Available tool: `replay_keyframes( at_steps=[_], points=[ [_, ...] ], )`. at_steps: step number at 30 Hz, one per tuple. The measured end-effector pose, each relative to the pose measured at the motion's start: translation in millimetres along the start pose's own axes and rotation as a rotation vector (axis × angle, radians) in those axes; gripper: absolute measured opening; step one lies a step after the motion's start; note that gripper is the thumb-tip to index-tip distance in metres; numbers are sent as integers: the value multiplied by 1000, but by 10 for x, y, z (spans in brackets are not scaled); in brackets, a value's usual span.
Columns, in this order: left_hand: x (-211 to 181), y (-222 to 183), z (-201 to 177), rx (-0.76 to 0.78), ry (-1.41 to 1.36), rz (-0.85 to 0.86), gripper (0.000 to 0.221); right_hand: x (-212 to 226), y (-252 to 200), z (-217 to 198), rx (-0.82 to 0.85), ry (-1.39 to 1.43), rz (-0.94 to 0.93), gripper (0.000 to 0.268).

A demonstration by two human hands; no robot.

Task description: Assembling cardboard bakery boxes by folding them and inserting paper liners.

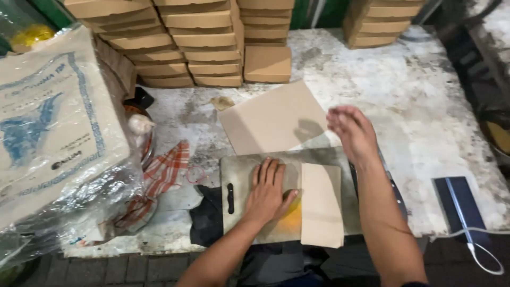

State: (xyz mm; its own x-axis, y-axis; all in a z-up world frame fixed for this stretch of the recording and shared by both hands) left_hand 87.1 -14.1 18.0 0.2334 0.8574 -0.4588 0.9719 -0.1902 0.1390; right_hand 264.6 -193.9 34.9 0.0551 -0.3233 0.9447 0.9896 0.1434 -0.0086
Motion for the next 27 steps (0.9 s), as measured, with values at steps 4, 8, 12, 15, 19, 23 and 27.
replay_keyframes(
  at_steps=[4,8,12,15,19,23,27],
  points=[
    [-21,-16,26,10,6,19,67,-133,-719,-466,-4,-83,66,22],
    [-256,-223,125,-3,-129,235,64,-167,-1307,-773,58,-381,85,33],
    [-995,-609,-81,-29,-197,653,56,-143,-1727,-915,90,-614,28,37],
    [-1183,-846,272,-50,-21,639,53,52,-2025,-749,96,-768,-5,28],
    [-1158,-862,341,-138,58,612,24,33,-2177,-743,96,-845,-75,23],
    [-1103,-804,329,-147,48,642,12,53,-2188,-671,85,-822,-149,22],
    [-1078,-714,142,21,92,684,9,15,-2098,-530,164,-699,-143,21]
  ],
)
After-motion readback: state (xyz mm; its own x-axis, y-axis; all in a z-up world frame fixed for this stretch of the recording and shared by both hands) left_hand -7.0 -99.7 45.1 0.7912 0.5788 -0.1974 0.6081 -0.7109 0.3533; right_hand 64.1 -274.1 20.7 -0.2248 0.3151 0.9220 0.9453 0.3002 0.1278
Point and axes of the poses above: each hand's wrist, its own y-axis towards the middle knuckle, its own z-axis out of the palm, x = y × z, the point moved 9 cm from there along y, towards the middle knuckle, and after that the axes turned 4 degrees about x, right-handed, at the moved point
